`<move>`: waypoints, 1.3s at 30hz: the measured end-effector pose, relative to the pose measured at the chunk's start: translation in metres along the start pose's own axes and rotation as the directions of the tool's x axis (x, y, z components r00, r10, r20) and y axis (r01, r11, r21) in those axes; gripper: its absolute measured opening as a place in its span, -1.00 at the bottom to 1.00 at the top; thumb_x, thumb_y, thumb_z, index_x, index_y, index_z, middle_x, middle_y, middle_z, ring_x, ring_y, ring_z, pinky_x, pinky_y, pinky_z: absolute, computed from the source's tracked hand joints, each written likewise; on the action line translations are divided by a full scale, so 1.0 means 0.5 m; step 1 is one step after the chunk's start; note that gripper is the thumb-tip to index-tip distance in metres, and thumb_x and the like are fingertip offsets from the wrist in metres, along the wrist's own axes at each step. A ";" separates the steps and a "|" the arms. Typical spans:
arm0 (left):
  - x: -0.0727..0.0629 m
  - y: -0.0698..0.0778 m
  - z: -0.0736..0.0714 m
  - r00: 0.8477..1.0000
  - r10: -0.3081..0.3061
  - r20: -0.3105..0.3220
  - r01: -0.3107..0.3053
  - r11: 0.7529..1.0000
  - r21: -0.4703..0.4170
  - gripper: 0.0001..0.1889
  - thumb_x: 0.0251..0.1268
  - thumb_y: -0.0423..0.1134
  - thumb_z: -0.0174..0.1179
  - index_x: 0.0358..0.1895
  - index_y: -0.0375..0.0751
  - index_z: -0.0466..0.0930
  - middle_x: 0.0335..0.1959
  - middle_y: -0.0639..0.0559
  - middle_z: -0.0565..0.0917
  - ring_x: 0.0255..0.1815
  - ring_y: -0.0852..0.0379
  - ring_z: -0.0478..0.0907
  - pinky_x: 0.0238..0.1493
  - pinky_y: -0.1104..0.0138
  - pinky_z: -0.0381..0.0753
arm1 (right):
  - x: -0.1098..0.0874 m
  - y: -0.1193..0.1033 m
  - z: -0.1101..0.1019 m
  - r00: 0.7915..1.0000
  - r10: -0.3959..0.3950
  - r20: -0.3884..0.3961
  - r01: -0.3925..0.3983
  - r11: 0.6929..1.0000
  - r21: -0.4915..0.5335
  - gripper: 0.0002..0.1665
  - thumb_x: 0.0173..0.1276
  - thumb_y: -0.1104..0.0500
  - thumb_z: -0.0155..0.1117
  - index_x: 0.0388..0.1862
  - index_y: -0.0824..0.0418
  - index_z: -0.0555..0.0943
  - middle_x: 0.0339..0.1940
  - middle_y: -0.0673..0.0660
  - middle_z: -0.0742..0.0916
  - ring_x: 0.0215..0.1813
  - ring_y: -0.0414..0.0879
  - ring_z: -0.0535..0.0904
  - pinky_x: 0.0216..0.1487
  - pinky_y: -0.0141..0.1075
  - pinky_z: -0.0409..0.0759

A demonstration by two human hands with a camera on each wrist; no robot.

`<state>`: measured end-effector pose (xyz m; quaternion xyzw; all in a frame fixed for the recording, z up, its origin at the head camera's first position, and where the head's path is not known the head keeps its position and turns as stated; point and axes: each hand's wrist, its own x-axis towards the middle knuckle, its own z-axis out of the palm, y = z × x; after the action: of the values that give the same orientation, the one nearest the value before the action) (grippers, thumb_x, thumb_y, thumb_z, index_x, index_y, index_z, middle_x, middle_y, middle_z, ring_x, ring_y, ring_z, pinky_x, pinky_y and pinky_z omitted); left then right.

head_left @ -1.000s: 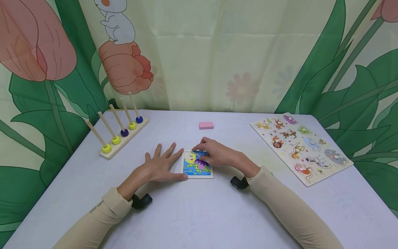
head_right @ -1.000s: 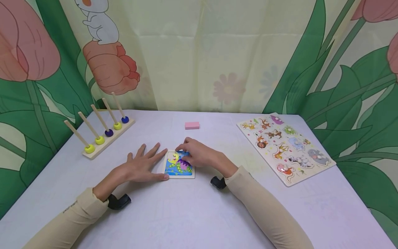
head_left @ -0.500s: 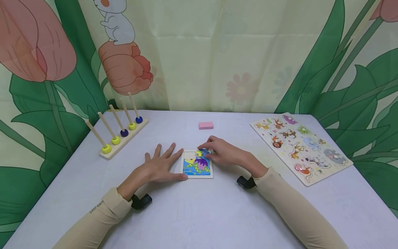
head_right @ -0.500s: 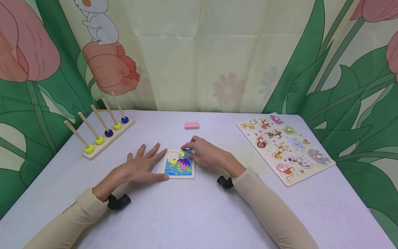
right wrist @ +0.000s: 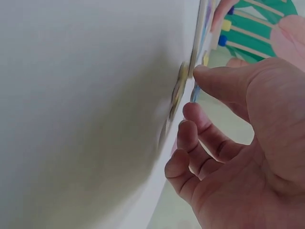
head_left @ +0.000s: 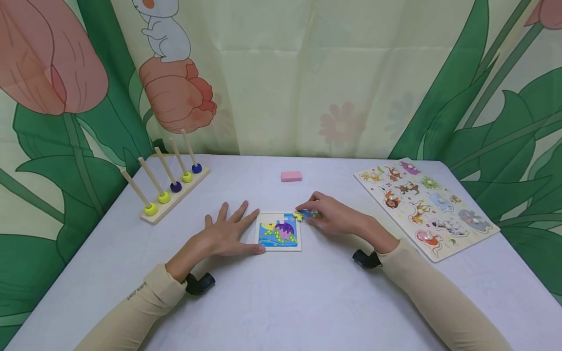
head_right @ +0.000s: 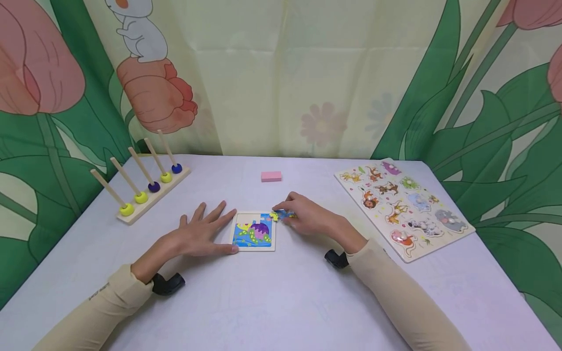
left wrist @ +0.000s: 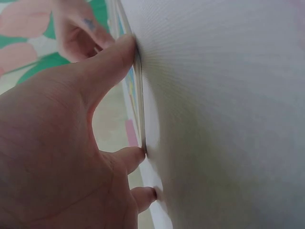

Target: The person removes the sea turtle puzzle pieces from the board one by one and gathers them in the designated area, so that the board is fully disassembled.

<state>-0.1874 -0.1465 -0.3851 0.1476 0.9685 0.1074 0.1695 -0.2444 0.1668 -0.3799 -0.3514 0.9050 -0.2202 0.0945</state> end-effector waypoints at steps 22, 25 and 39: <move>0.004 -0.001 -0.001 1.000 0.003 -0.002 -0.003 1.000 0.011 0.11 0.22 0.57 0.17 0.75 0.19 0.00 0.82 -0.12 -0.16 0.73 -0.62 -0.29 0.43 -0.69 -0.11 | -0.085 0.061 -0.026 0.998 0.052 -0.030 -0.052 0.999 -0.004 -0.55 0.51 0.30 0.32 0.34 0.12 0.69 0.01 0.14 0.64 -0.10 -0.11 0.50 -0.05 -0.28 0.53; 0.004 0.000 -0.001 1.000 0.001 -0.005 -0.001 1.000 0.005 0.11 0.22 0.57 0.18 0.75 0.17 0.01 0.82 -0.13 -0.15 0.73 -0.62 -0.28 0.42 -0.70 -0.11 | -0.091 0.066 -0.026 0.998 0.057 -0.030 -0.057 0.998 -0.010 -0.55 0.52 0.30 0.32 0.34 0.10 0.69 0.00 0.13 0.63 -0.10 -0.12 0.49 -0.04 -0.27 0.53; 0.005 0.001 0.000 1.000 -0.008 -0.008 0.008 1.000 0.014 0.12 0.21 0.57 0.19 0.75 0.17 0.01 0.82 -0.13 -0.14 0.73 -0.62 -0.26 0.42 -0.69 -0.09 | -0.093 0.076 -0.029 0.997 0.071 -0.008 -0.071 0.997 -0.003 -0.55 0.52 0.28 0.33 0.35 0.06 0.69 0.02 0.12 0.62 -0.10 -0.11 0.47 -0.04 -0.29 0.49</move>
<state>-0.1895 -0.1451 -0.3855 0.1447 0.9704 0.1007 0.1652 -0.2375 0.2279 -0.3841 -0.3183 0.9177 -0.2164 0.0983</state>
